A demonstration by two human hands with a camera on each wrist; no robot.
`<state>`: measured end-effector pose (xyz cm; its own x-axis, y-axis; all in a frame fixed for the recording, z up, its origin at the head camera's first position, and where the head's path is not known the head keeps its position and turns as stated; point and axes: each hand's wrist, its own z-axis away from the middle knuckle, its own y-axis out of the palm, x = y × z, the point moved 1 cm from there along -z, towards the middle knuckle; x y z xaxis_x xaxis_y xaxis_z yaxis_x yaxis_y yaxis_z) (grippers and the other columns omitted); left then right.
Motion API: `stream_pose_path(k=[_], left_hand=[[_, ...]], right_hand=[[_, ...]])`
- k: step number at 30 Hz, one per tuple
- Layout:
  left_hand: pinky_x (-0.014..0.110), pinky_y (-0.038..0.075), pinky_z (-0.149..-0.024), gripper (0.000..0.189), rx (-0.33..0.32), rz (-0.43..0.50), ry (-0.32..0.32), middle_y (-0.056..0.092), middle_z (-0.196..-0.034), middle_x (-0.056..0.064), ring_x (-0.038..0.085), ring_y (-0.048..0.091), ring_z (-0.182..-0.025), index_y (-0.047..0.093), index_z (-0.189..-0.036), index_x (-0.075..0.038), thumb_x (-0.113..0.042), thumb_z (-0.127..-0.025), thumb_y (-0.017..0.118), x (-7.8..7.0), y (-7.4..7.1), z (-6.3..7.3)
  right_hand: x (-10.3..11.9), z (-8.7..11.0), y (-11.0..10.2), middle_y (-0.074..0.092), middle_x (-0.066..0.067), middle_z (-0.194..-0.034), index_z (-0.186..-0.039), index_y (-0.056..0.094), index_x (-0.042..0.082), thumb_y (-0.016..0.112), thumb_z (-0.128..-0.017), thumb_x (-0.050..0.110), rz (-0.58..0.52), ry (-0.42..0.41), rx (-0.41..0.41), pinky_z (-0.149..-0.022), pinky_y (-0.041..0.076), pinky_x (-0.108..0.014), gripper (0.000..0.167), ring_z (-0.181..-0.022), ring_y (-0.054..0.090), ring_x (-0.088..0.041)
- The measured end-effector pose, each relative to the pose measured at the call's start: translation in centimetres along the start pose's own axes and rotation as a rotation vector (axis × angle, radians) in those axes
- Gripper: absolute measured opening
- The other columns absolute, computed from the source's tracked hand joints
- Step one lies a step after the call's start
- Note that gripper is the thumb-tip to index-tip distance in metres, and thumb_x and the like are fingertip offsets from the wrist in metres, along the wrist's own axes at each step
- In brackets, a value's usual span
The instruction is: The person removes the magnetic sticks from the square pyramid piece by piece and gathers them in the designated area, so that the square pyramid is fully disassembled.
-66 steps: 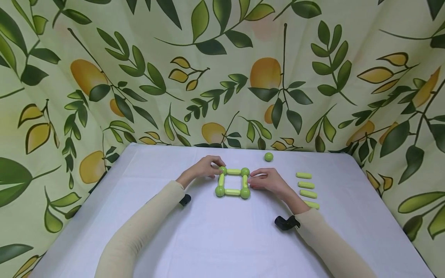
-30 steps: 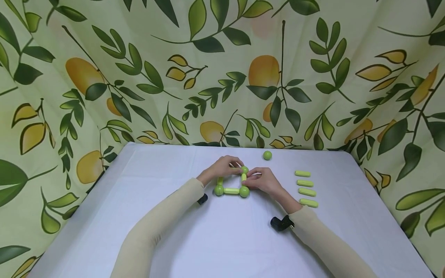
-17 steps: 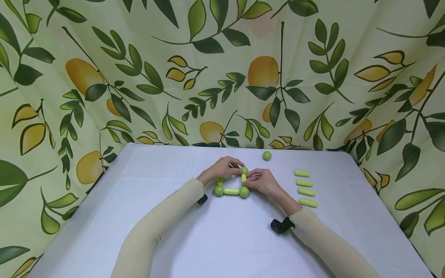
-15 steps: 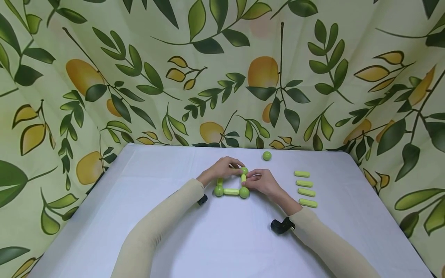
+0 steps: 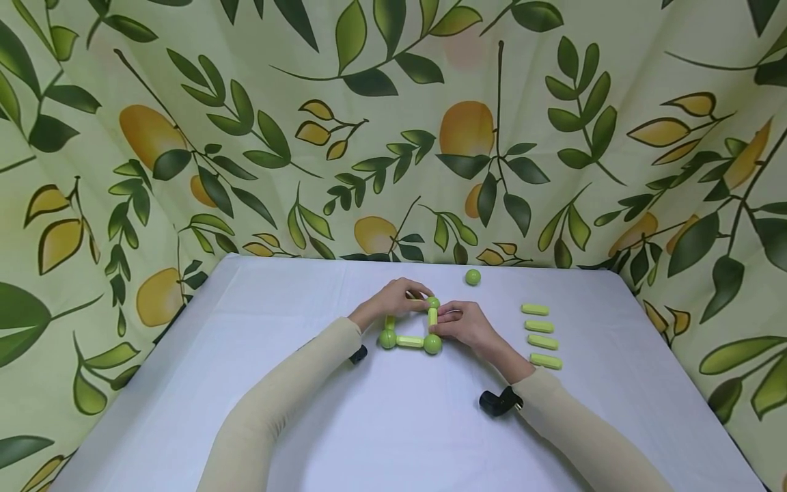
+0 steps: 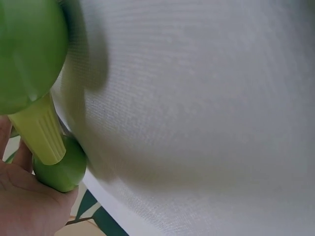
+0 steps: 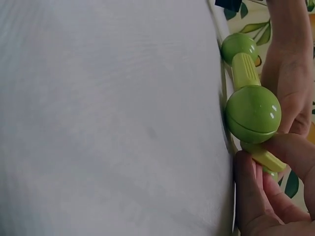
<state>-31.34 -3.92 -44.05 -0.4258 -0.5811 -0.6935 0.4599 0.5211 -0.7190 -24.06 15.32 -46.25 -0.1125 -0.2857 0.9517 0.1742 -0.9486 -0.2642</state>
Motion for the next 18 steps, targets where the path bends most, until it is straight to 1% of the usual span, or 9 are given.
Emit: stream_pose_path(k=[7,13,18], left_hand=[[0.031,0.05,-0.091,0.029,0.001,-0.009,0.011,0.072,-0.114,0.001,0.02,0.063,-0.11,0.072,-0.127,-0.012,-0.021,-0.099,0.07,0.1,0.1,0.0],[0.031,0.05,-0.093,0.029,0.02,-0.011,0.007,0.07,-0.121,0.005,0.022,0.063,-0.112,0.071,-0.128,-0.012,-0.017,-0.099,0.07,0.0,-0.1,0.3],[0.03,0.049,-0.097,0.029,0.03,-0.021,0.017,0.069,-0.123,0.006,0.023,0.062,-0.114,0.071,-0.127,-0.009,-0.013,-0.098,0.07,0.2,-0.4,0.6]], right_hand=[[-0.2,0.1,-0.7,0.075,-0.013,-0.092,-0.11,0.066,-0.004,0.086,-0.082,0.003,-0.033,-0.027,0.026,-0.073,0.057,-0.025,0.036,-0.084,0.07,-0.017],[0.1,0.5,-1.8,0.074,-0.013,-0.096,-0.11,0.068,-0.005,0.083,-0.083,0.001,-0.067,-0.077,0.046,-0.075,0.057,-0.025,0.032,-0.086,0.069,-0.016],[0.1,0.7,-2.8,0.073,-0.014,-0.099,-0.112,0.068,-0.004,0.082,-0.085,0.003,-0.032,-0.1,0.056,-0.076,0.056,-0.025,0.032,-0.087,0.067,-0.017]])
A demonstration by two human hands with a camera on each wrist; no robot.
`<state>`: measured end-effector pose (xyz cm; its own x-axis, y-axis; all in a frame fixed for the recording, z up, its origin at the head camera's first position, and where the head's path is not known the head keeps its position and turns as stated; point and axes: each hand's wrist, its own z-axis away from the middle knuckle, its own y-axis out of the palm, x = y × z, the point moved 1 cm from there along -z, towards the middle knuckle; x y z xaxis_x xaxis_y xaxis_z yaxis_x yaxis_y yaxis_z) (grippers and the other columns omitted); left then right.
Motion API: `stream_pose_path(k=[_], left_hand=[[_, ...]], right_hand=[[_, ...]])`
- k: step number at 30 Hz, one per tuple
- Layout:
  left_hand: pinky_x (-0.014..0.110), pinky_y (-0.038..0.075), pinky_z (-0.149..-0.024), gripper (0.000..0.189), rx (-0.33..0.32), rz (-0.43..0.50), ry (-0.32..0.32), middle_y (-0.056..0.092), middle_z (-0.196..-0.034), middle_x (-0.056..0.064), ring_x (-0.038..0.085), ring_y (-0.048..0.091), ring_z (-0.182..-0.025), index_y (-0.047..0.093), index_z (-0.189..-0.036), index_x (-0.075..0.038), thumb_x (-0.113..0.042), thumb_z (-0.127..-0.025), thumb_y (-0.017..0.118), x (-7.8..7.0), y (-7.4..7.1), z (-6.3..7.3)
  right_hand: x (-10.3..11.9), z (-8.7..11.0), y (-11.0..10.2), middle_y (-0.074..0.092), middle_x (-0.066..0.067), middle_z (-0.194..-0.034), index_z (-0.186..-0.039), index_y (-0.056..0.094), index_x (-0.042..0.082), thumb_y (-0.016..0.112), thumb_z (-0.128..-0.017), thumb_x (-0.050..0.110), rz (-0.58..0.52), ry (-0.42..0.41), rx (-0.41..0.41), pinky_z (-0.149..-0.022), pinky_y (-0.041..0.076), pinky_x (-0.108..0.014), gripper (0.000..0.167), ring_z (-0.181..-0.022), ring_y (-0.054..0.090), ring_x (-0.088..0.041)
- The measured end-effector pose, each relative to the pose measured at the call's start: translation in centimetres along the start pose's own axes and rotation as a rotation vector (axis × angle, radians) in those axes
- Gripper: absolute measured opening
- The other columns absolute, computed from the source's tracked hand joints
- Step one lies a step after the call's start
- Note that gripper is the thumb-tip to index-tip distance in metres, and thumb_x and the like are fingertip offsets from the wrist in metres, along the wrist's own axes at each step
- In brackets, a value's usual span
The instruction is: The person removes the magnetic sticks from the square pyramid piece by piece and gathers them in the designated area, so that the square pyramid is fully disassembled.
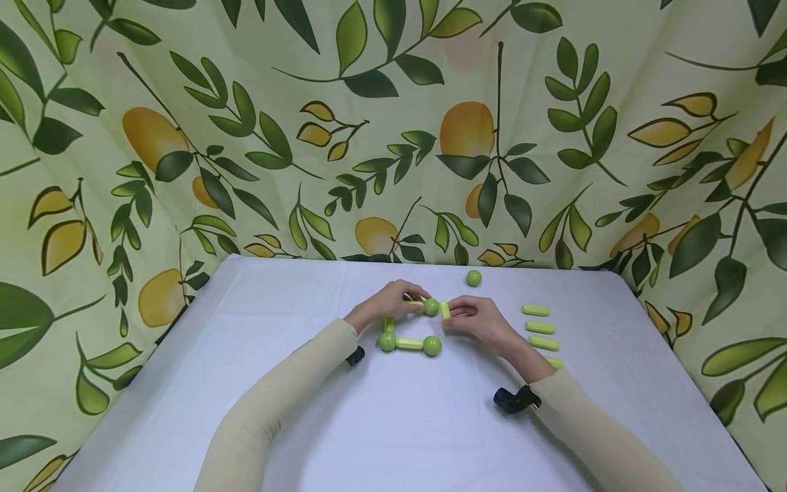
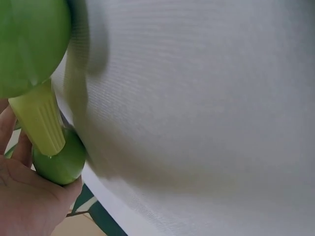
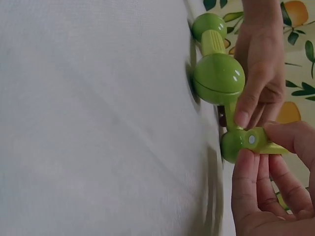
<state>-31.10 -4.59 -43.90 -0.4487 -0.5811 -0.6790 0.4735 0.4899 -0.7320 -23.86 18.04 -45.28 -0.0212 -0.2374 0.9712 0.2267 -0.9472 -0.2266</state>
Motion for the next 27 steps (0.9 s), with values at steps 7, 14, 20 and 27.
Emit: stream_pose_path(k=[7,14,20,27], left_hand=[[0.03,0.048,-0.099,0.028,-0.016,0.0,0.027,0.07,-0.118,0.007,0.022,0.063,-0.113,0.07,-0.123,-0.004,-0.009,-0.096,0.072,0.4,0.0,0.3],[0.028,0.049,-0.095,0.021,-0.058,-0.01,0.028,0.072,-0.108,0.004,0.019,0.065,-0.105,0.073,-0.114,-0.005,-0.008,-0.094,0.075,0.9,-0.2,0.5],[0.028,0.049,-0.094,0.018,-0.058,-0.001,0.017,0.072,-0.106,0.002,0.017,0.065,-0.104,0.074,-0.111,-0.006,-0.008,-0.093,0.076,1.1,-0.3,0.6],[0.029,0.049,-0.096,0.02,-0.062,-0.007,0.013,0.071,-0.107,0.003,0.018,0.064,-0.105,0.073,-0.111,-0.006,-0.007,-0.092,0.077,1.5,-0.7,1.1]], right_hand=[[-0.3,0.7,-1.1,0.071,-0.011,-0.1,-0.115,0.067,-0.005,0.082,-0.086,0.006,0.055,0.003,0.002,-0.076,0.054,-0.024,0.035,-0.089,0.066,-0.017],[-0.3,1.6,-2.3,0.07,-0.01,-0.103,-0.117,0.067,-0.004,0.082,-0.086,0.009,0.079,0.008,0.002,-0.076,0.053,-0.024,0.037,-0.092,0.064,-0.017],[-0.2,2.4,-3.7,0.069,-0.01,-0.106,-0.118,0.066,-0.001,0.082,-0.087,0.011,0.092,0.038,-0.001,-0.079,0.053,-0.027,0.038,-0.094,0.064,-0.019],[0.0,3.6,-6.1,0.068,-0.012,-0.112,-0.121,0.065,-0.002,0.079,-0.09,0.012,0.149,0.032,-0.02,-0.081,0.053,-0.027,0.038,-0.101,0.063,-0.022]])
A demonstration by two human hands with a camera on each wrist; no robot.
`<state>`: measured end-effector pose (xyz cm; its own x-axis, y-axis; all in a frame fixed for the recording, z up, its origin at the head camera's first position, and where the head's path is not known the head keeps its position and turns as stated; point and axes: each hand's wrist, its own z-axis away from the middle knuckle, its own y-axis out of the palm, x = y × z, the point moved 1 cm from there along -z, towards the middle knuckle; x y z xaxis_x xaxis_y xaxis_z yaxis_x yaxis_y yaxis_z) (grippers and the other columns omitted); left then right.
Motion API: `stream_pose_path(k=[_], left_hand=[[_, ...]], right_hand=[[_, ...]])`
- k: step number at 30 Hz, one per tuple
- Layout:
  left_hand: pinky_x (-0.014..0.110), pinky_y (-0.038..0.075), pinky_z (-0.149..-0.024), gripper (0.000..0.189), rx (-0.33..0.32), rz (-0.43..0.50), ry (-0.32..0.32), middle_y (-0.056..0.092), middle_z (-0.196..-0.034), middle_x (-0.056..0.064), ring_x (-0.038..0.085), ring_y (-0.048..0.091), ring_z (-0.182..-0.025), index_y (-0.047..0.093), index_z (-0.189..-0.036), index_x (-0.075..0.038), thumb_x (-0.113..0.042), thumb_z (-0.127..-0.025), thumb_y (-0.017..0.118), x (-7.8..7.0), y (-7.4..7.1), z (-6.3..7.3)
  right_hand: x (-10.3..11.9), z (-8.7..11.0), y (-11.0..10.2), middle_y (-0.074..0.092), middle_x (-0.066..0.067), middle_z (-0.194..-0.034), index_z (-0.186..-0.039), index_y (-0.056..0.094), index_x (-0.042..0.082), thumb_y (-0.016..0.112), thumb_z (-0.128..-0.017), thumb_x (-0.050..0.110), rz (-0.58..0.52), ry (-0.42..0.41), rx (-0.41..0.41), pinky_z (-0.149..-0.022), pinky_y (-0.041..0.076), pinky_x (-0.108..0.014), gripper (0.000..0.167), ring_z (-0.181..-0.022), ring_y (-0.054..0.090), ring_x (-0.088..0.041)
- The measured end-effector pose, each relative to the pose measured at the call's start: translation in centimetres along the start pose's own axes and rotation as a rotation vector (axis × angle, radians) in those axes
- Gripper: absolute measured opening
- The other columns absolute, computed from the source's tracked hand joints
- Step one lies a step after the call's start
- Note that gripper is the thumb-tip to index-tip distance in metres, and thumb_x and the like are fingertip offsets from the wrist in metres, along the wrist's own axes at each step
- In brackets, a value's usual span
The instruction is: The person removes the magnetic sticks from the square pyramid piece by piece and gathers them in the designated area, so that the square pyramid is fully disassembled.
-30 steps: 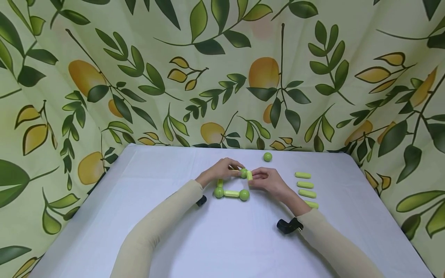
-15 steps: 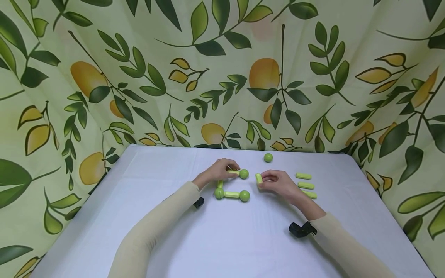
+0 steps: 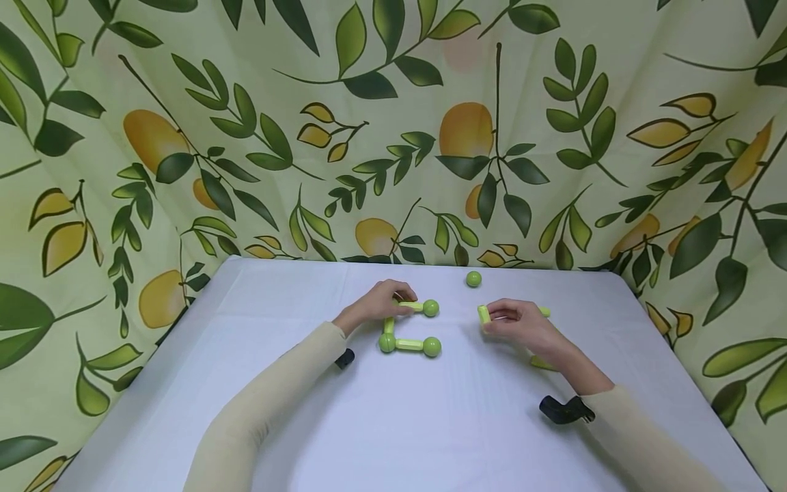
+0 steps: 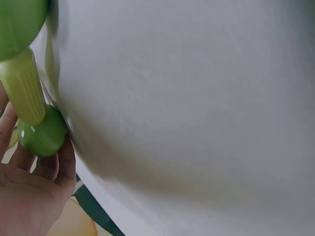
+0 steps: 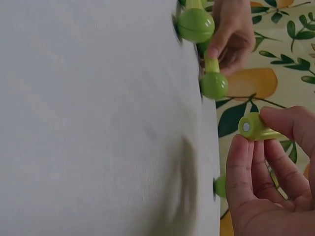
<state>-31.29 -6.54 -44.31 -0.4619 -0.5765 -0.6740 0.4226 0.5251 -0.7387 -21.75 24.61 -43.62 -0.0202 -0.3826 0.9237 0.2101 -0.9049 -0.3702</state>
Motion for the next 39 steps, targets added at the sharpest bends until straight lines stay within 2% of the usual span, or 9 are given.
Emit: stream_pose_path(k=[9,14,22,29,39], left_hand=[[0.03,0.048,-0.094,0.016,-0.017,-0.023,-0.035,0.07,-0.103,-0.001,0.015,0.061,-0.099,0.074,-0.109,-0.008,-0.009,-0.093,0.077,0.7,-0.6,0.7],[0.029,0.049,-0.094,0.013,-0.019,-0.029,-0.024,0.071,-0.1,-0.002,0.014,0.061,-0.098,0.075,-0.106,-0.008,-0.008,-0.093,0.077,0.8,-0.7,0.7],[0.03,0.048,-0.094,0.012,-0.011,-0.017,-0.028,0.071,-0.099,-0.003,0.014,0.06,-0.097,0.075,-0.104,-0.009,-0.007,-0.093,0.076,0.8,-0.9,0.8],[0.031,0.048,-0.094,0.011,-0.005,-0.014,-0.026,0.071,-0.1,-0.002,0.014,0.06,-0.097,0.075,-0.105,-0.009,-0.008,-0.094,0.075,0.7,-0.9,0.9],[0.032,0.048,-0.095,0.012,0.004,-0.002,-0.031,0.071,-0.101,-0.002,0.017,0.061,-0.099,0.074,-0.106,-0.008,-0.008,-0.094,0.074,0.7,-0.9,1.0]], right_hand=[[-1.2,1.3,-3.4,0.068,-0.013,-0.111,-0.121,0.064,-0.003,0.081,-0.089,0.017,0.011,-0.015,-0.001,-0.083,0.055,-0.035,0.041,-0.099,0.063,-0.023],[-1.4,2.4,-4.8,0.067,-0.015,-0.11,-0.121,0.063,-0.004,0.08,-0.091,0.02,0.013,-0.014,-0.002,-0.083,0.055,-0.033,0.042,-0.097,0.063,-0.023],[-2.0,3.6,-7.2,0.064,-0.014,-0.12,-0.123,0.065,0.0,0.078,-0.093,0.026,0.129,-0.092,-0.034,-0.084,0.053,-0.028,0.041,-0.105,0.062,-0.017],[-3.5,3.9,-9.4,0.067,-0.013,-0.117,-0.123,0.067,-0.001,0.077,-0.094,0.023,0.182,-0.127,-0.082,-0.08,0.055,-0.025,0.039,-0.098,0.065,-0.013],[-4.8,4.2,-11.6,0.069,-0.013,-0.109,-0.114,0.071,-0.001,0.081,-0.09,0.013,0.258,-0.244,-0.129,-0.075,0.054,-0.018,0.029,-0.09,0.065,-0.01]])
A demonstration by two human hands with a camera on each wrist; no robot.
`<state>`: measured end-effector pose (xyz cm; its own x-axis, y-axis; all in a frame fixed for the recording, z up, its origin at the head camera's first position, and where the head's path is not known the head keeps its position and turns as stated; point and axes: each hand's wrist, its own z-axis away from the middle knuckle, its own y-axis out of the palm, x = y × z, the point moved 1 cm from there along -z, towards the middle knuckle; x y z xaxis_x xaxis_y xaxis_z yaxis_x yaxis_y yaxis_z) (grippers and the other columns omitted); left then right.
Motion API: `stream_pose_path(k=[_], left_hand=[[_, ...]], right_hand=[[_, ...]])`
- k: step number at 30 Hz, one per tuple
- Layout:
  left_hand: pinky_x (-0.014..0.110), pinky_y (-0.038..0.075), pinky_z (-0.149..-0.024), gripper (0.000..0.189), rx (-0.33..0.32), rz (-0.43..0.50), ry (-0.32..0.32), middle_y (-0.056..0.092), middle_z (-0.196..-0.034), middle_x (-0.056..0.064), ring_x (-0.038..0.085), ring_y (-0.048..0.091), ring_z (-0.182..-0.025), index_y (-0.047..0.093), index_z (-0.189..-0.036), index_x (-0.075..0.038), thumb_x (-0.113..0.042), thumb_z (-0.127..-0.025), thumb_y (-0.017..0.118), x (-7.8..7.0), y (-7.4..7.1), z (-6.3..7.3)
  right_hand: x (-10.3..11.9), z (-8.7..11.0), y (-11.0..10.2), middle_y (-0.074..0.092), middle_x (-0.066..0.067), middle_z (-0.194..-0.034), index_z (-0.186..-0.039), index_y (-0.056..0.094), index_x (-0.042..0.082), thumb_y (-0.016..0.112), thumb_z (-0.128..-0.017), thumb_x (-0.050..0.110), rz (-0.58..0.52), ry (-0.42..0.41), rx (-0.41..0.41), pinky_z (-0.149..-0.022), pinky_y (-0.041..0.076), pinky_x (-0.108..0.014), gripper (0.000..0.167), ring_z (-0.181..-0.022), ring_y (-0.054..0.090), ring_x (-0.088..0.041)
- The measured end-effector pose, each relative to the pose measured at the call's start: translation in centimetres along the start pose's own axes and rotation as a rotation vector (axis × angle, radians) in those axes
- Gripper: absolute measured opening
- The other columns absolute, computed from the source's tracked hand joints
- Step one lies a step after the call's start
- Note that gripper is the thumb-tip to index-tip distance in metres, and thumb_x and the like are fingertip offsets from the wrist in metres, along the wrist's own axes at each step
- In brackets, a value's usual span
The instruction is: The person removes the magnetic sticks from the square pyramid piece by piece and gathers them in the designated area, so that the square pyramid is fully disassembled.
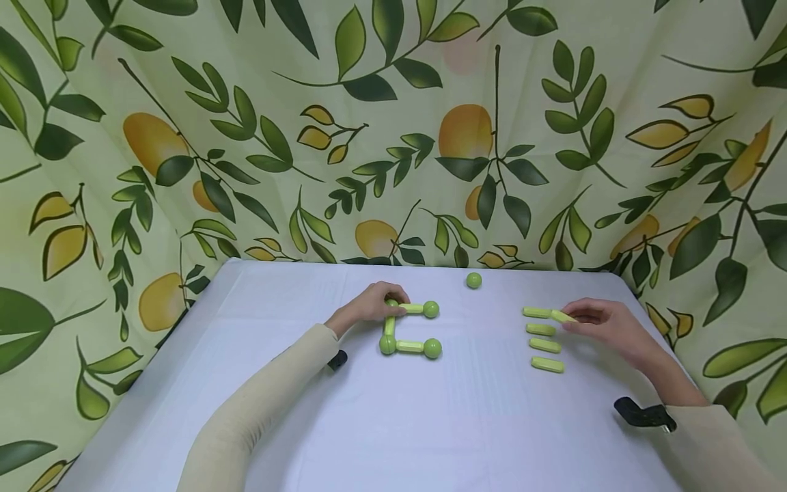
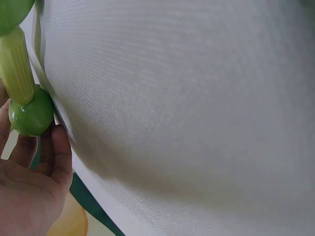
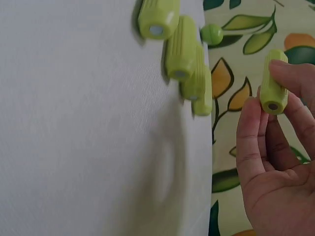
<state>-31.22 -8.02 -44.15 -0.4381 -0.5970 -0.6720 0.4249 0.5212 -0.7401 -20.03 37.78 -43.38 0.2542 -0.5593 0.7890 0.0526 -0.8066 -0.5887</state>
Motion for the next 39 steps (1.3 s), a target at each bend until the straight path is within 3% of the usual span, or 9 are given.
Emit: stream_pose_path(k=[6,19,29,39], left_hand=[[0.032,0.048,-0.096,0.013,-0.003,0.002,0.011,0.071,-0.102,-0.002,0.015,0.061,-0.1,0.074,-0.108,-0.008,-0.008,-0.095,0.073,0.1,0.0,0.1],[0.031,0.047,-0.095,0.013,0.005,0.011,0.015,0.071,-0.102,-0.003,0.014,0.059,-0.099,0.074,-0.108,-0.009,-0.009,-0.095,0.074,0.4,-0.1,-0.1],[0.031,0.047,-0.093,0.012,0.011,0.013,0.026,0.07,-0.101,-0.003,0.014,0.059,-0.097,0.074,-0.107,-0.008,-0.008,-0.095,0.073,0.2,0.0,-0.1],[0.032,0.047,-0.094,0.012,0.01,0.003,0.029,0.071,-0.102,-0.001,0.016,0.059,-0.098,0.074,-0.108,-0.007,-0.009,-0.096,0.073,0.0,-0.2,0.2]], right_hand=[[-1.5,-0.3,-1.1,0.069,-0.012,-0.111,-0.113,0.072,0.002,0.081,-0.09,0.012,0.082,-0.011,-0.006,-0.076,0.049,-0.015,0.027,-0.095,0.062,-0.004],[-4.6,-1.8,-3.1,0.071,-0.01,-0.103,-0.103,0.076,0.004,0.084,-0.085,0.006,0.174,-0.056,0.027,-0.077,0.049,-0.012,0.02,-0.089,0.063,-0.005],[-6.0,-1.3,-4.5,0.069,-0.013,-0.106,-0.102,0.076,0.002,0.084,-0.085,0.011,0.245,0.032,0.036,-0.074,0.047,-0.011,0.021,-0.088,0.058,-0.003],[-7.2,-1.4,-4.5,0.07,-0.013,-0.104,-0.104,0.075,0.001,0.082,-0.083,0.005,0.27,0.058,0.042,-0.07,0.051,-0.017,0.022,-0.084,0.059,-0.004]])
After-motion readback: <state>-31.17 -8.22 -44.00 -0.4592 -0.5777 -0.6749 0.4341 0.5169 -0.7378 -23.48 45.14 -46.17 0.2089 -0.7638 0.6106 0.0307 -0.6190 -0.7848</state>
